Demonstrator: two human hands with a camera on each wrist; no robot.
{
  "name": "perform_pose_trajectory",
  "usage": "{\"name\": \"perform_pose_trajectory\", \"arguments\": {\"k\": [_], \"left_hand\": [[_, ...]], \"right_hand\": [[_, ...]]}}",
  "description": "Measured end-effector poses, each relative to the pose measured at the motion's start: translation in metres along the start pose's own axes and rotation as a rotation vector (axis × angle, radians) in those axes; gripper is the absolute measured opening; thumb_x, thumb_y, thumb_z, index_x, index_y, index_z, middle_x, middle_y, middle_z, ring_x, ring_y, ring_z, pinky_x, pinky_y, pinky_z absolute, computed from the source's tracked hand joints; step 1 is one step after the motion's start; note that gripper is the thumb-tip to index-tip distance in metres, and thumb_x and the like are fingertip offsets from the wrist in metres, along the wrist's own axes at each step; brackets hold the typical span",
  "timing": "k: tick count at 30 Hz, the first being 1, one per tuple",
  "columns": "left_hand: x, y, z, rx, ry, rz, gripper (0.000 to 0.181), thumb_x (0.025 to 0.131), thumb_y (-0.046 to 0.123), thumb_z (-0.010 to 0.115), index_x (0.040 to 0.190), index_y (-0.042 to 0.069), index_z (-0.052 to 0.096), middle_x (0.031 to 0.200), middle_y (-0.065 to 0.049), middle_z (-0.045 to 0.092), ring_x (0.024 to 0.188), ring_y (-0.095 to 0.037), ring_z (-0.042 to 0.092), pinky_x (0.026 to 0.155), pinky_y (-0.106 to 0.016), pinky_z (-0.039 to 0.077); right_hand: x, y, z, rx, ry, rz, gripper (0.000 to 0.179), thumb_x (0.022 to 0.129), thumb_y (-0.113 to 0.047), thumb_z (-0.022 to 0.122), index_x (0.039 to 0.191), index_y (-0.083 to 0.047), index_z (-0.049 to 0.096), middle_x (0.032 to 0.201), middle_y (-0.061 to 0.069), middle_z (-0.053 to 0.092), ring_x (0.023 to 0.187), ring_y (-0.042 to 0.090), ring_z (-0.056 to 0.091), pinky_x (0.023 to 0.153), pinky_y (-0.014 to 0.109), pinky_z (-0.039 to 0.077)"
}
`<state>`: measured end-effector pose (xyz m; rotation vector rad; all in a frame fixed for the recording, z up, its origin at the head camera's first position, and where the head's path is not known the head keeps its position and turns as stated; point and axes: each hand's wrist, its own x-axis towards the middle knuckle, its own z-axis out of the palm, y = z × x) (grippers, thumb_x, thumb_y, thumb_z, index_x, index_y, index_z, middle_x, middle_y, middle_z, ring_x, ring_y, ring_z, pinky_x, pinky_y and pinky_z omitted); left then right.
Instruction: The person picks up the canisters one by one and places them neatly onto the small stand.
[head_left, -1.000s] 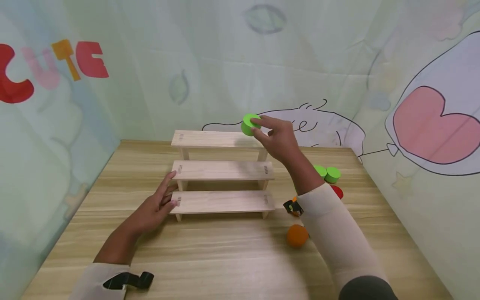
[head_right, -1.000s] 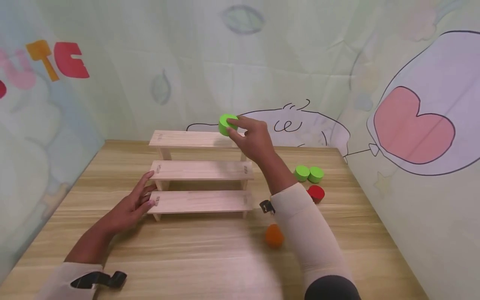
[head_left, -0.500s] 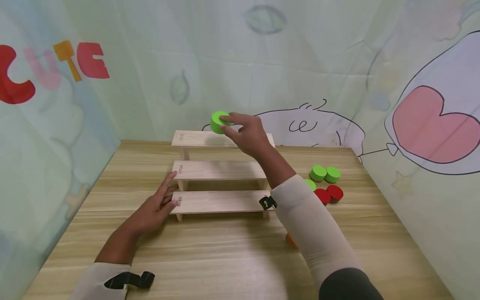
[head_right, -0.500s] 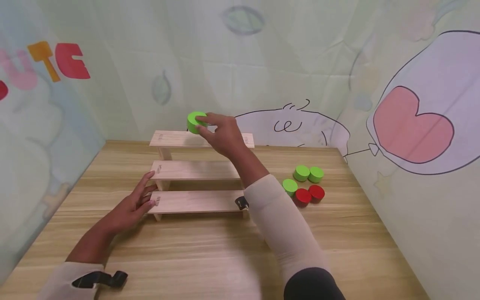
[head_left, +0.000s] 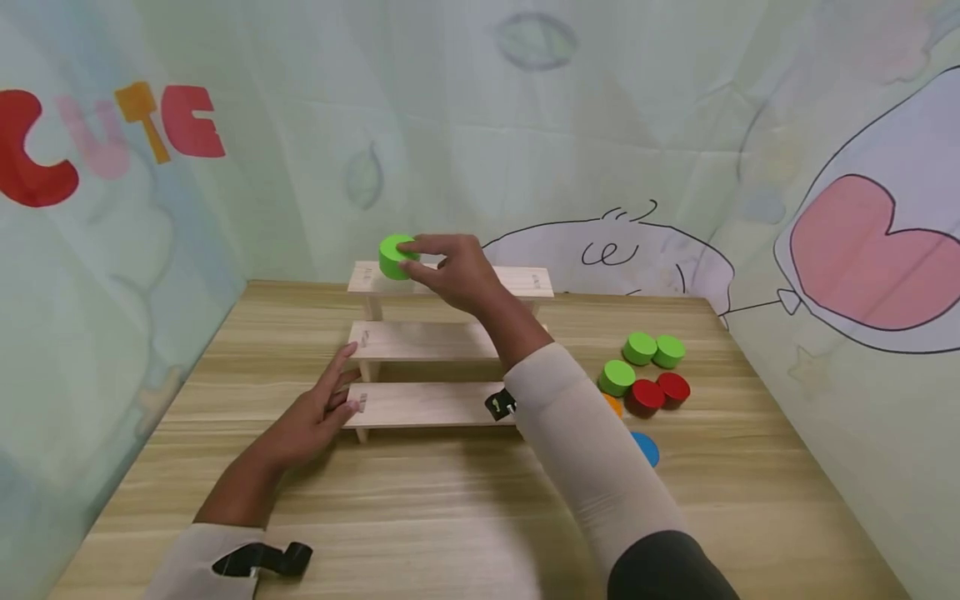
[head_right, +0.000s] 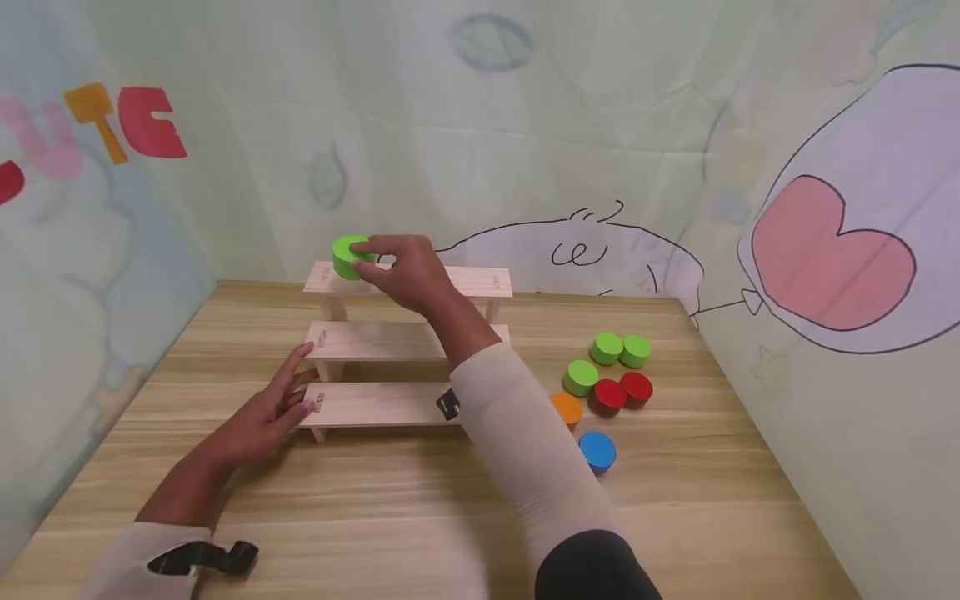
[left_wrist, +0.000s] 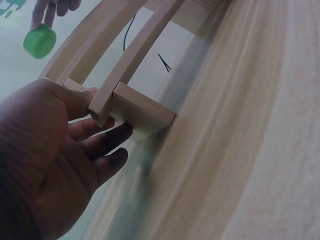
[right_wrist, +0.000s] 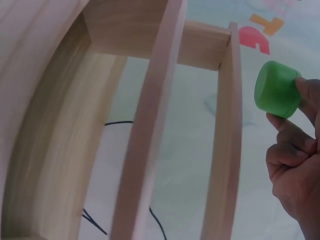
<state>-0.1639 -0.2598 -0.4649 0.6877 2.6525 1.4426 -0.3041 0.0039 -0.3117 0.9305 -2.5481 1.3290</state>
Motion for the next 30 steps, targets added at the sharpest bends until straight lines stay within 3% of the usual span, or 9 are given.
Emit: {"name": "perform_pose_trajectory", "arguments": {"k": [14,23,30], "left_hand": [[0.0,0.001,0.001,0.006,0.0,0.004,0.087,0.115,0.004,0.052,0.178,0.02,-0.006,0.167,-0.043,0.036,0.144,-0.057,0.056,0.108,-0.041,0.058],[0.001,0.0,0.001,0.023,-0.008,-0.045,0.088,0.116,0.008,0.052,0.177,0.028,-0.009,0.17,-0.04,0.033,0.149,-0.056,0.052,0.111,-0.063,0.052],[0.001,-0.001,0.001,0.034,-0.003,-0.035,0.089,0.116,0.007,0.052,0.177,0.029,-0.009,0.17,-0.039,0.034,0.148,-0.055,0.053,0.111,-0.064,0.051]], "right_hand": [[0.009,0.015,0.017,0.054,-0.018,0.001,0.034,0.1,-0.024,0.083,0.132,-0.015,0.081,0.142,0.006,0.076,0.134,0.019,0.071,0.093,0.028,0.064],[0.013,0.016,0.021,0.053,-0.033,0.01,0.033,0.099,-0.027,0.084,0.131,-0.016,0.082,0.141,0.005,0.077,0.135,0.018,0.071,0.098,0.031,0.064],[0.016,0.014,0.022,0.001,-0.058,0.021,0.034,0.101,-0.029,0.082,0.133,-0.017,0.081,0.143,0.005,0.076,0.141,0.022,0.067,0.113,0.042,0.059]]}}
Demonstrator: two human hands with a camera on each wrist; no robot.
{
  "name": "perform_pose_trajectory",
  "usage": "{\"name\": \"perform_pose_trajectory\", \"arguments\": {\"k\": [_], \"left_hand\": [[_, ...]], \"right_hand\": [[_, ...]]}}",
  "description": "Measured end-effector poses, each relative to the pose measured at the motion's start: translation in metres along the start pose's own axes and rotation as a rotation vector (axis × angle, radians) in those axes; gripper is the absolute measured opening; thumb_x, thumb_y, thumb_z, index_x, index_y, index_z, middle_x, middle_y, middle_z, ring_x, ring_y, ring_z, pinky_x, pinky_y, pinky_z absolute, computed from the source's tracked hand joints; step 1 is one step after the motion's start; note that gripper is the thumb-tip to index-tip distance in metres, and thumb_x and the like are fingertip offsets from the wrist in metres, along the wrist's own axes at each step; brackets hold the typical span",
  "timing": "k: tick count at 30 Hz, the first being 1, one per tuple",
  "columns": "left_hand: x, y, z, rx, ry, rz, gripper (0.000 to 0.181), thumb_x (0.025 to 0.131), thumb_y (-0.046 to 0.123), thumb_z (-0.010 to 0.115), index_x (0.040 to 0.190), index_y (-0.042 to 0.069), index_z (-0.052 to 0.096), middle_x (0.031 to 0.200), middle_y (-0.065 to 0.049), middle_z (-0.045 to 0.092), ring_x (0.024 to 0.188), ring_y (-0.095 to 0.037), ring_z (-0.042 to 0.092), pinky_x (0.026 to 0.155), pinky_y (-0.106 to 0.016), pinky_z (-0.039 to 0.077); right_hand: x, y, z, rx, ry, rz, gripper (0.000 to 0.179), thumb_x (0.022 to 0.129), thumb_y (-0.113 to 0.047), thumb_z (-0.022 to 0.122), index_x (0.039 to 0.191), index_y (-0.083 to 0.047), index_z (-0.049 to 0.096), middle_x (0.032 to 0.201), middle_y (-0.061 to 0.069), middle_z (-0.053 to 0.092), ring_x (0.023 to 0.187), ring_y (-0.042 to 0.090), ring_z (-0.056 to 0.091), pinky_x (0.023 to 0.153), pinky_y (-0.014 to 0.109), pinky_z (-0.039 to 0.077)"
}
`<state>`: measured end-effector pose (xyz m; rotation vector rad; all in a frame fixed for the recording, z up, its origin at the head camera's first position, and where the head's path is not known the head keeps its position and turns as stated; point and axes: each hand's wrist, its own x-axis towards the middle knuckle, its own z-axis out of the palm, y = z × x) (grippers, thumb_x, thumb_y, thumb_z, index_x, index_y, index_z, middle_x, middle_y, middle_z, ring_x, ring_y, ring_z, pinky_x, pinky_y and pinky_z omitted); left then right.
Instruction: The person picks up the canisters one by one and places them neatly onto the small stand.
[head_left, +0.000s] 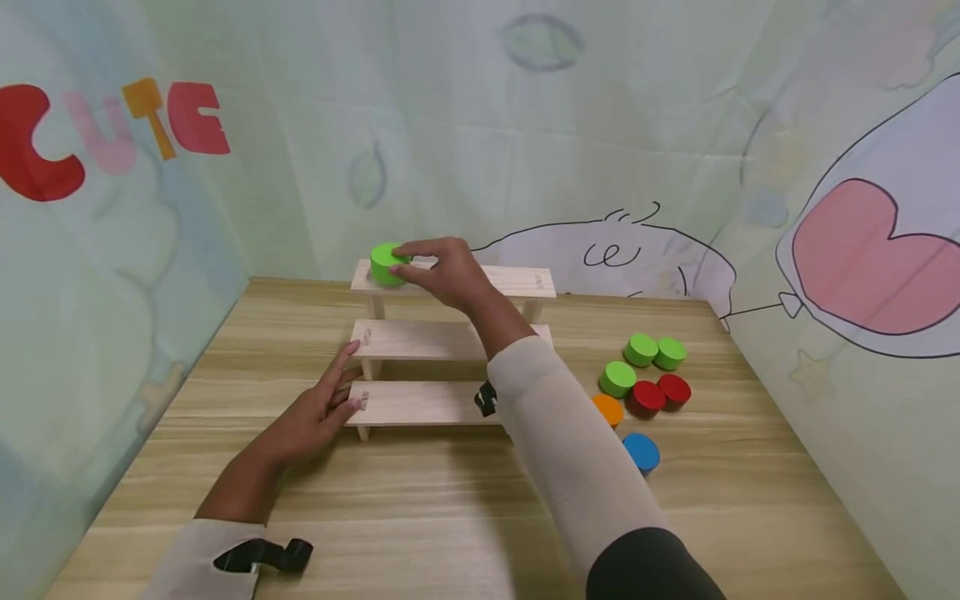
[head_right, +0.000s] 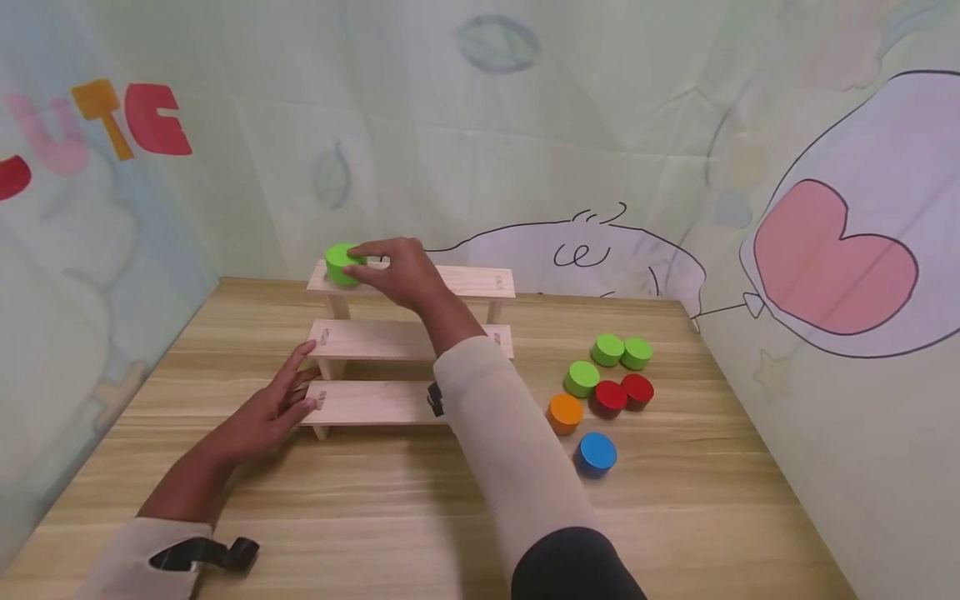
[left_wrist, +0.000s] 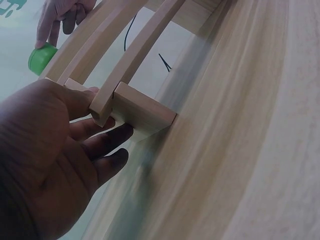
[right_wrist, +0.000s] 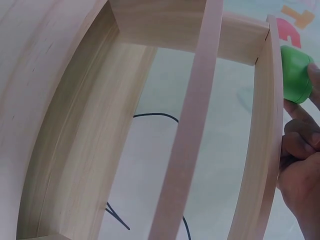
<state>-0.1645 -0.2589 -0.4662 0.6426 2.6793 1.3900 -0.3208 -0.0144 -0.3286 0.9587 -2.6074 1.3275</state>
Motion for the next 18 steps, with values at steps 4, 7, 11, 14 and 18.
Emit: {"name": "perform_pose_trajectory", "arguments": {"k": [4,7,11,14,18], "left_hand": [[0.0004,-0.0006,0.0004,0.001,0.0,0.001,0.089,0.116,0.007,0.052,0.177,0.029,-0.009,0.17,-0.039,0.034,0.148,-0.055,0.053,0.112,-0.064,0.051],[0.0001,-0.0009,0.0002,0.007,-0.001,0.001,0.089,0.116,0.007,0.052,0.177,0.027,-0.009,0.17,-0.04,0.034,0.147,-0.055,0.054,0.111,-0.064,0.052],[0.0001,0.0,-0.0004,0.014,-0.002,0.002,0.089,0.116,0.007,0.051,0.177,0.027,-0.009,0.17,-0.04,0.034,0.146,-0.055,0.055,0.112,-0.062,0.052],[0.0006,0.001,-0.0008,0.018,0.0,0.004,0.088,0.116,0.007,0.051,0.177,0.025,-0.009,0.169,-0.04,0.035,0.146,-0.055,0.055,0.111,-0.063,0.052],[0.0012,0.0015,-0.0006,0.022,-0.002,0.013,0.087,0.116,0.007,0.051,0.177,0.022,-0.009,0.169,-0.041,0.035,0.145,-0.056,0.055,0.11,-0.063,0.053]], "right_hand": [[0.0008,0.0,-0.0001,-0.013,-0.011,0.015,0.035,0.102,-0.031,0.081,0.134,-0.018,0.08,0.144,0.004,0.075,0.143,0.022,0.066,0.116,0.043,0.057],[0.0015,-0.0004,0.0002,-0.025,-0.022,0.034,0.036,0.102,-0.033,0.081,0.135,-0.019,0.08,0.144,0.002,0.076,0.144,0.019,0.065,0.118,0.041,0.055],[0.0018,-0.0014,-0.0002,-0.028,-0.028,0.055,0.037,0.101,-0.035,0.082,0.136,-0.021,0.08,0.144,0.0,0.075,0.144,0.018,0.064,0.119,0.04,0.054],[0.0017,-0.0018,-0.001,-0.02,-0.027,0.069,0.041,0.099,-0.036,0.084,0.138,-0.023,0.078,0.147,0.0,0.074,0.147,0.019,0.062,0.122,0.039,0.052],[0.0002,-0.0013,-0.003,0.016,-0.016,0.097,0.05,0.096,-0.036,0.088,0.142,-0.025,0.076,0.152,0.0,0.07,0.151,0.022,0.059,0.125,0.042,0.049]]}}
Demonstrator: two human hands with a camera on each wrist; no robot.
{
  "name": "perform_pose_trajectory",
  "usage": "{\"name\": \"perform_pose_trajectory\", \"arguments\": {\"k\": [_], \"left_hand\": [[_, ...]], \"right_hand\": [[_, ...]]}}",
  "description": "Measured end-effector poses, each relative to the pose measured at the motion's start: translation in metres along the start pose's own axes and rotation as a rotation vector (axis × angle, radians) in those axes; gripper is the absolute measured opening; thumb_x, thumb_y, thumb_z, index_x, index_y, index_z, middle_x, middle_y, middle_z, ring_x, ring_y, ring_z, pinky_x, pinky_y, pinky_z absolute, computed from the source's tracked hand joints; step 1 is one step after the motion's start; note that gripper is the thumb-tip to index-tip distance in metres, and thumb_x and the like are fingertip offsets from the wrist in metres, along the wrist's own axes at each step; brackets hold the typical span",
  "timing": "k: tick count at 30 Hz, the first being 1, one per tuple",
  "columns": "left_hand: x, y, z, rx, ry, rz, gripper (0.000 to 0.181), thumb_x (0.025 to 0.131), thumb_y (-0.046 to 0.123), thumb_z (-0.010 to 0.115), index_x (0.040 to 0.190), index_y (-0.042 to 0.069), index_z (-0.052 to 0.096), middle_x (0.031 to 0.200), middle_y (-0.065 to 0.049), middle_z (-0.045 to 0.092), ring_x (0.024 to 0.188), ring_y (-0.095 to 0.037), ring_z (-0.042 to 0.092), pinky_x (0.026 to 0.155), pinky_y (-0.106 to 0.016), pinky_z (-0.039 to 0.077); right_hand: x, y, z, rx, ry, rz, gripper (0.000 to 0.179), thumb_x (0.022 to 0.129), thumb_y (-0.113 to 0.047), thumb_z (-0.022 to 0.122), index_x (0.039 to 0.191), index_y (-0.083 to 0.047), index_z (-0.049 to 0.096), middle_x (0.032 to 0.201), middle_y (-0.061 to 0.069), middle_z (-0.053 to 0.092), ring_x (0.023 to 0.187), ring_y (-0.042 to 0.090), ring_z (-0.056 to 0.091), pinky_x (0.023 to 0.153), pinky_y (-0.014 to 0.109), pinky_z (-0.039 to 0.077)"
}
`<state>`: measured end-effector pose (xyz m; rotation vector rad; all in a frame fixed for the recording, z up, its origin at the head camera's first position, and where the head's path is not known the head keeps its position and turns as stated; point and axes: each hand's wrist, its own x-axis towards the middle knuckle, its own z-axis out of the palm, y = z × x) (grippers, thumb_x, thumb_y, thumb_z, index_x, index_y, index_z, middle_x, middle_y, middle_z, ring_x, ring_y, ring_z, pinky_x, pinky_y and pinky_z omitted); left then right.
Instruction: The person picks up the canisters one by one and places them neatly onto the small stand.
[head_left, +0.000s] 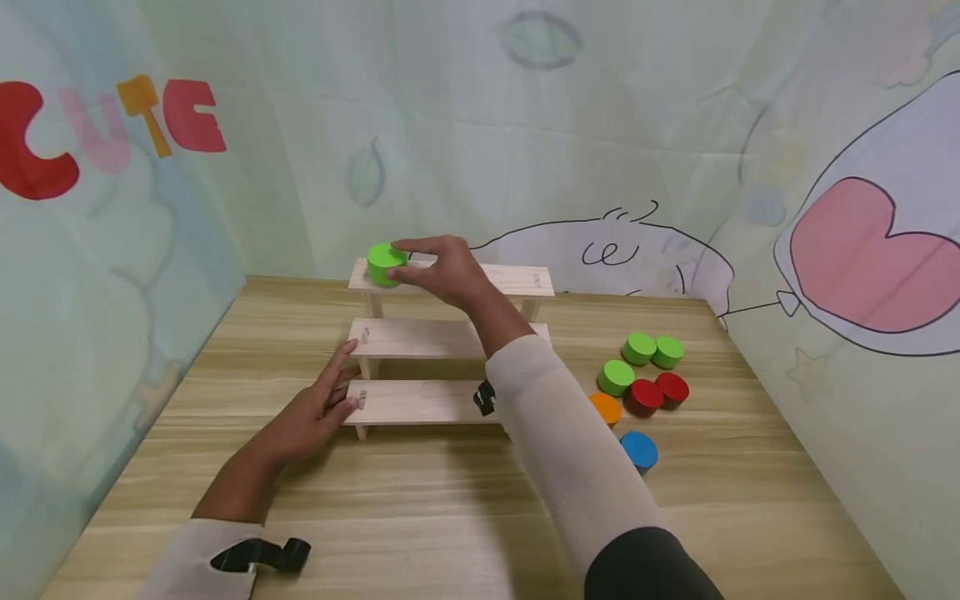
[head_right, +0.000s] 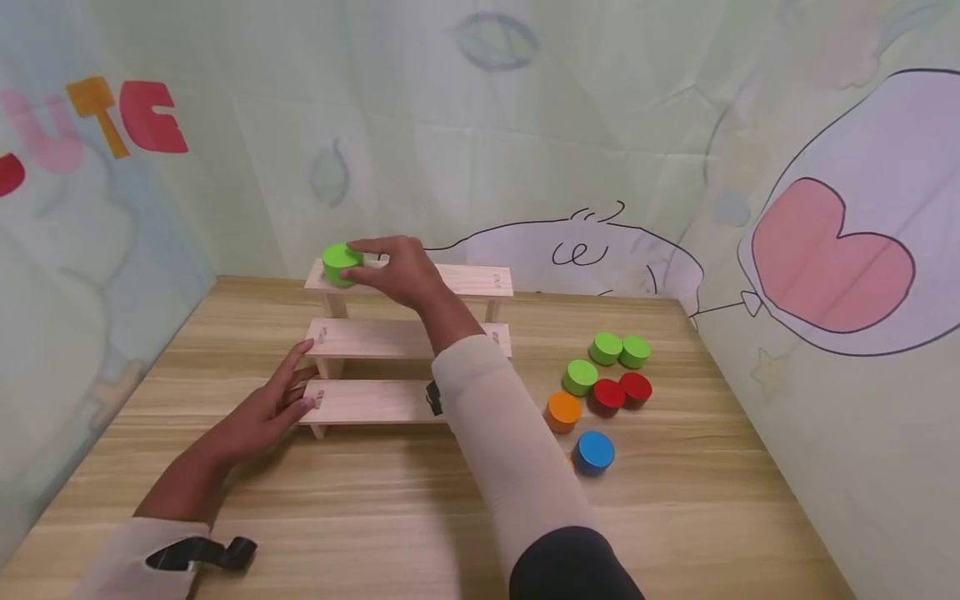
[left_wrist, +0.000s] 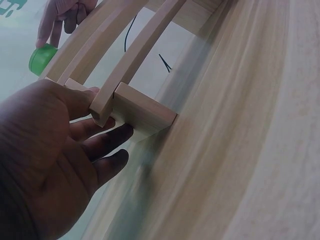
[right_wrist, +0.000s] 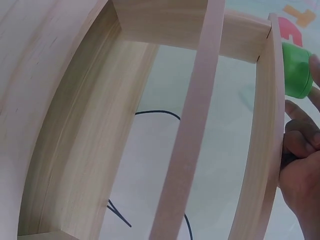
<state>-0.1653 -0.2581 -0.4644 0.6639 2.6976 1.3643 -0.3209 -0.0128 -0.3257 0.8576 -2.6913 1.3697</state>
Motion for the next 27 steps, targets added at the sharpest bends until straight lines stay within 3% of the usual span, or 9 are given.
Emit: {"name": "perform_pose_trajectory", "arguments": {"k": [9,18,24,27], "left_hand": [[0.001,-0.003,0.001,-0.003,0.002,0.008,0.088,0.116,0.007,0.052,0.177,0.025,-0.008,0.169,-0.04,0.036,0.145,-0.055,0.056,0.111,-0.058,0.054],[0.001,-0.003,0.002,-0.011,0.013,-0.011,0.089,0.115,0.007,0.052,0.177,0.027,-0.008,0.169,-0.04,0.035,0.146,-0.055,0.055,0.11,-0.063,0.053],[0.0,-0.002,0.002,-0.006,0.011,-0.015,0.088,0.115,0.006,0.052,0.177,0.024,-0.007,0.169,-0.04,0.036,0.146,-0.055,0.055,0.11,-0.061,0.054],[0.0,0.0,0.0,-0.006,0.011,-0.014,0.088,0.115,0.006,0.053,0.178,0.023,-0.007,0.169,-0.041,0.036,0.145,-0.056,0.055,0.109,-0.059,0.055]], "right_hand": [[-0.005,0.004,-0.01,0.041,0.021,-0.017,0.056,0.092,-0.033,0.092,0.144,-0.022,0.075,0.153,0.005,0.069,0.152,0.028,0.058,0.126,0.048,0.048],[-0.015,0.016,-0.04,0.021,0.039,0.028,0.055,0.092,-0.031,0.091,0.143,-0.022,0.075,0.153,0.003,0.069,0.152,0.024,0.057,0.126,0.045,0.049],[-0.026,0.031,-0.061,0.027,0.059,0.068,0.054,0.091,-0.032,0.092,0.143,-0.024,0.076,0.155,0.002,0.068,0.145,0.023,0.064,0.117,0.045,0.056],[-0.032,0.038,-0.072,0.015,0.066,0.068,0.053,0.092,-0.03,0.091,0.143,-0.023,0.075,0.155,0.003,0.067,0.13,0.026,0.074,0.111,0.046,0.06]]}}
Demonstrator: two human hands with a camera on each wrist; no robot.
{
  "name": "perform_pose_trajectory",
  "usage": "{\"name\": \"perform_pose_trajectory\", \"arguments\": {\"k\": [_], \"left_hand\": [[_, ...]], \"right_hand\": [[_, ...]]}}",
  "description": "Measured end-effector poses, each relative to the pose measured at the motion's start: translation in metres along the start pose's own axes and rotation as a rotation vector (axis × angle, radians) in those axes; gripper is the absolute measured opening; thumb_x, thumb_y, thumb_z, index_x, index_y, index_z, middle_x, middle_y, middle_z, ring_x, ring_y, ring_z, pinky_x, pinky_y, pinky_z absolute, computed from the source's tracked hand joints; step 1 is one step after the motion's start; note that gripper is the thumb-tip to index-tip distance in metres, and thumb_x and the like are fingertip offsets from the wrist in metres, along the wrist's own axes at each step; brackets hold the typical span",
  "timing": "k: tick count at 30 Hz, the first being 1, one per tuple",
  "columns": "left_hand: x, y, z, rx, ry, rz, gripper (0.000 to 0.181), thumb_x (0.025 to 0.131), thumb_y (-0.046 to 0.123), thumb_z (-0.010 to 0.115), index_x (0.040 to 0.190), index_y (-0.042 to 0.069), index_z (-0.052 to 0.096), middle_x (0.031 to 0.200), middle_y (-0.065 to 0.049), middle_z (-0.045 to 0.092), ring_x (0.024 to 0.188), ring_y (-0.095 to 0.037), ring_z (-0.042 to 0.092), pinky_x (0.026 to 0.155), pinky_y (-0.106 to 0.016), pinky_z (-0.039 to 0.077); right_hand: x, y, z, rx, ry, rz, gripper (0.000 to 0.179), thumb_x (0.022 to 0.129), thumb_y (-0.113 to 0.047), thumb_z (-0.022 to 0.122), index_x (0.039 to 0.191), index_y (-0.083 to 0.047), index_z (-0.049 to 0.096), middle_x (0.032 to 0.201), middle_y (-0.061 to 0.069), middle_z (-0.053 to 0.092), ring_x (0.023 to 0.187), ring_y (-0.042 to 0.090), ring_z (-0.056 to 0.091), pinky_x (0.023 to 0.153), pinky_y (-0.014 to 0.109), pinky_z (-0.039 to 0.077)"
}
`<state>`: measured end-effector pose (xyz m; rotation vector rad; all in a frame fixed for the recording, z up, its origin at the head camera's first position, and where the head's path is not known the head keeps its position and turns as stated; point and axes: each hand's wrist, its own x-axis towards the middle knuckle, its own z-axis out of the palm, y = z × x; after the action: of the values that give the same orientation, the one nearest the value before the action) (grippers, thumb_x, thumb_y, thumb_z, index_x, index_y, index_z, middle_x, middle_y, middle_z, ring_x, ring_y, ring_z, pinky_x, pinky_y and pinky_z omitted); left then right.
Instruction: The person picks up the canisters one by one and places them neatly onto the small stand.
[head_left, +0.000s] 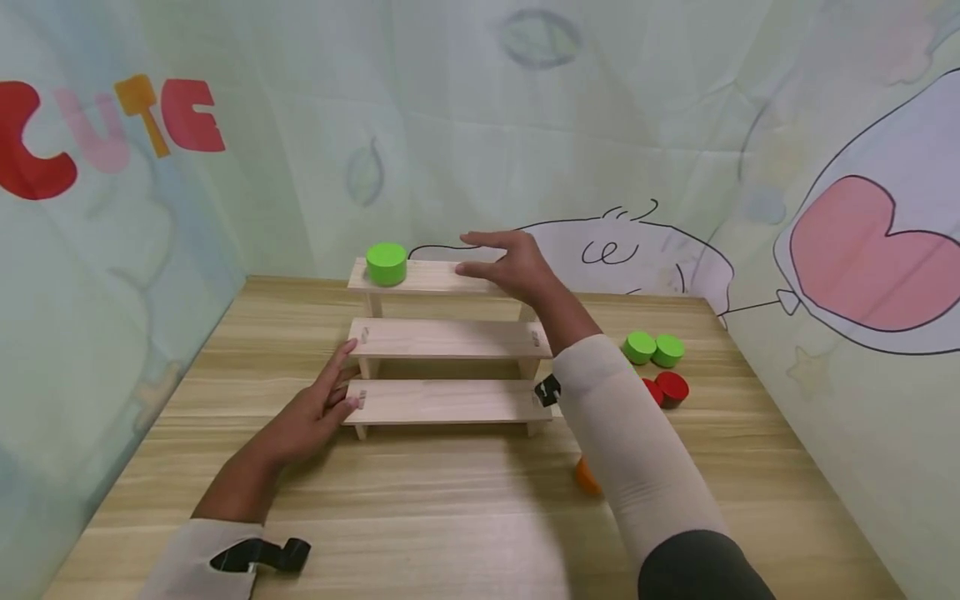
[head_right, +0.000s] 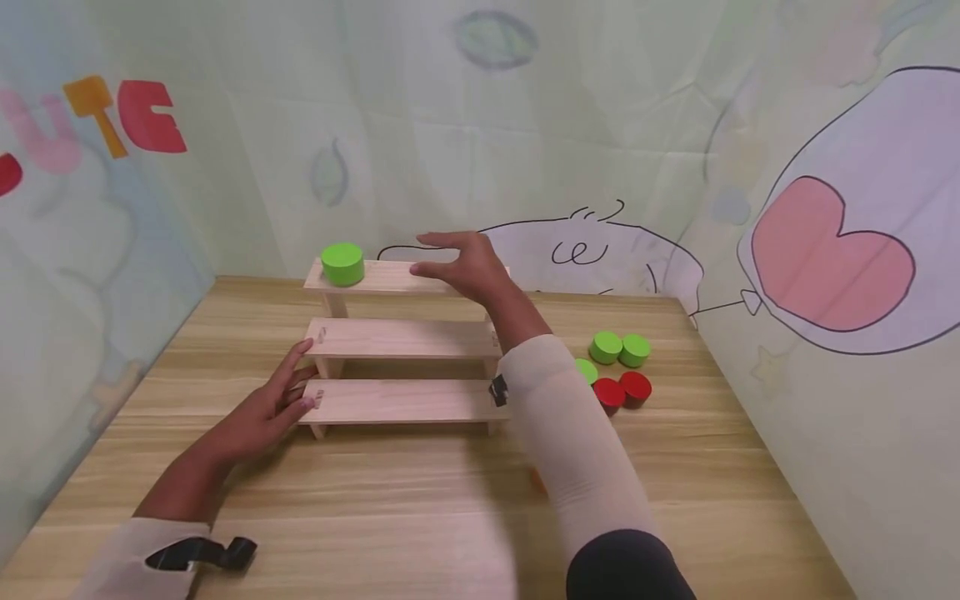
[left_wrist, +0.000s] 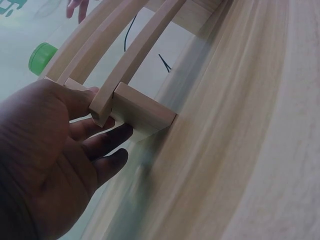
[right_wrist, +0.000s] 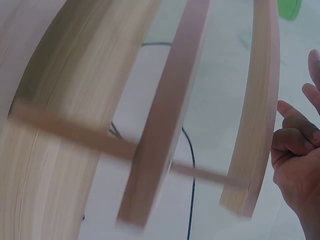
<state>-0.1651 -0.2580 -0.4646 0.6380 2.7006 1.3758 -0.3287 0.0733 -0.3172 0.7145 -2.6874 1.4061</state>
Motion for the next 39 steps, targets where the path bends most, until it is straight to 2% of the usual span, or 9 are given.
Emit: {"name": "perform_pose_trajectory", "arguments": {"k": [4,8,12,17,23,29,34,39], "left_hand": [[0.0,0.003,-0.002,-0.004,0.004,0.006,0.089,0.114,0.004,0.054,0.177,0.021,-0.006,0.168,-0.042,0.036,0.144,-0.058,0.055,0.108,-0.058,0.057],[0.0,0.004,0.0,-0.031,0.0,0.006,0.089,0.115,0.005,0.053,0.178,0.022,-0.007,0.168,-0.042,0.035,0.145,-0.058,0.053,0.108,-0.057,0.058],[-0.001,0.001,0.002,-0.043,-0.002,0.0,0.089,0.115,0.006,0.053,0.178,0.025,-0.007,0.168,-0.042,0.034,0.146,-0.058,0.053,0.108,-0.055,0.058],[-0.004,-0.001,-0.001,-0.016,0.015,-0.01,0.09,0.114,0.004,0.053,0.177,0.027,-0.007,0.167,-0.042,0.036,0.145,-0.058,0.054,0.108,-0.057,0.057],[-0.005,-0.003,-0.003,-0.025,0.008,-0.004,0.09,0.114,0.005,0.053,0.178,0.026,-0.007,0.167,-0.042,0.036,0.145,-0.057,0.054,0.108,-0.05,0.058],[-0.006,-0.005,-0.003,-0.013,0.014,0.006,0.089,0.115,0.005,0.053,0.178,0.026,-0.007,0.167,-0.042,0.036,0.145,-0.057,0.055,0.109,-0.046,0.057],[-0.006,-0.004,-0.004,-0.02,0.01,0.0,0.089,0.115,0.006,0.052,0.177,0.029,-0.008,0.169,-0.041,0.035,0.147,-0.057,0.053,0.11,-0.046,0.055],[-0.006,-0.002,-0.005,-0.02,0.007,0.002,0.089,0.115,0.005,0.052,0.177,0.026,-0.008,0.169,-0.042,0.034,0.146,-0.057,0.053,0.11,-0.052,0.056]], "right_hand": [[-0.007,0.009,-0.016,-0.029,0.01,0.01,0.053,0.093,-0.03,0.091,0.143,-0.02,0.075,0.157,0.004,0.066,0.112,0.03,0.081,0.104,0.045,0.063],[-0.017,0.019,-0.032,-0.059,0.029,0.042,0.053,0.094,-0.031,0.09,0.143,-0.018,0.075,0.16,0.002,0.063,0.115,0.032,0.08,0.099,0.045,0.064],[-0.03,0.03,-0.049,-0.078,0.04,0.061,0.053,0.095,-0.031,0.089,0.144,-0.019,0.074,0.161,0.001,0.062,0.109,0.036,0.081,0.097,0.047,0.065],[-0.041,0.042,-0.067,-0.128,0.038,0.057,0.054,0.097,-0.031,0.087,0.147,-0.016,0.072,0.164,0.004,0.059,0.127,0.035,0.075,0.101,0.051,0.064],[-0.054,0.056,-0.087,-0.172,0.043,0.082,0.053,0.098,-0.029,0.085,0.146,-0.012,0.071,0.165,0.006,0.058,0.124,0.04,0.076,0.101,0.055,0.064],[-0.066,0.075,-0.102,-0.214,0.043,0.097,0.051,0.099,-0.03,0.084,0.145,-0.011,0.073,0.165,0.011,0.056,0.149,0.038,0.059,0.107,0.056,0.061],[-0.076,0.093,-0.112,-0.237,0.036,0.133,0.051,0.1,-0.031,0.083,0.146,-0.011,0.072,0.165,0.013,0.055,0.151,0.04,0.057,0.109,0.058,0.06],[-0.088,0.109,-0.123,-0.215,0.029,0.2,0.055,0.102,-0.034,0.081,0.15,-0.011,0.068,0.168,0.013,0.052,0.152,0.043,0.054,0.115,0.06,0.055]]}}
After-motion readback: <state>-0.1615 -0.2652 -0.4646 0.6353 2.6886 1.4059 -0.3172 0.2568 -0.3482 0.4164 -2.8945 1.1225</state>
